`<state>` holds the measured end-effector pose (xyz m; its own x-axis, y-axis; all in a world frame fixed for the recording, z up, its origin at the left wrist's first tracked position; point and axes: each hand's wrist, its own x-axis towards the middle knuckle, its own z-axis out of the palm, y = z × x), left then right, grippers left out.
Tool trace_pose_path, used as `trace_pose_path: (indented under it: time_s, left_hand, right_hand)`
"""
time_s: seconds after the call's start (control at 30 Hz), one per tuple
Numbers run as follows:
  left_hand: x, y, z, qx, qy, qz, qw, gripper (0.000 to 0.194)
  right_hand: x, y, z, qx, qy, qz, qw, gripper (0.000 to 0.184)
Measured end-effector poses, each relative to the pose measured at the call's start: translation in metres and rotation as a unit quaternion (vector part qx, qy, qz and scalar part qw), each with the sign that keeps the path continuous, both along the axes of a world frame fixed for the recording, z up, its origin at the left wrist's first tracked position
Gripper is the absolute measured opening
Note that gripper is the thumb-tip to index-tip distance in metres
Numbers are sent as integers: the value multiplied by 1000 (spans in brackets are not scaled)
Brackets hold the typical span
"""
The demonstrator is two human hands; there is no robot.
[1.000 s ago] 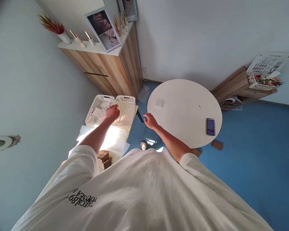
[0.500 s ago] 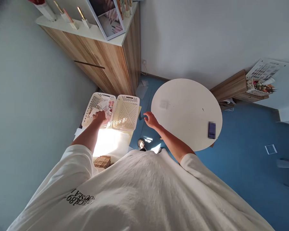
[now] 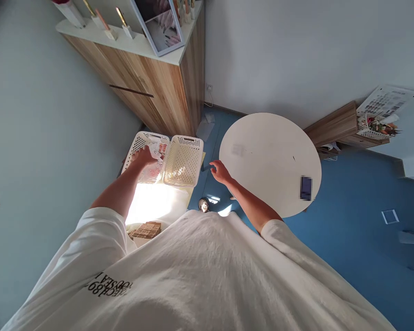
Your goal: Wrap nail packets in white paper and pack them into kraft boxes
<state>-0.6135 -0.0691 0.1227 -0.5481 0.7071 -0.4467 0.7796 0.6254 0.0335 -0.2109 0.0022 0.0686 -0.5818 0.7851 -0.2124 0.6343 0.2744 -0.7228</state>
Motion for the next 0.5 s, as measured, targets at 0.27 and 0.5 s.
trace_pose_path:
  time_s: [0.27,0.5]
  left_hand:
    - [92,69,28,189,-98,-15,977,93]
    - [281,89,-10,163,-251,-54,953,80]
  right_hand:
    - [25,7,10,1,28,-33,999,40]
    - [85,11,16,-47,59,-92,993,41]
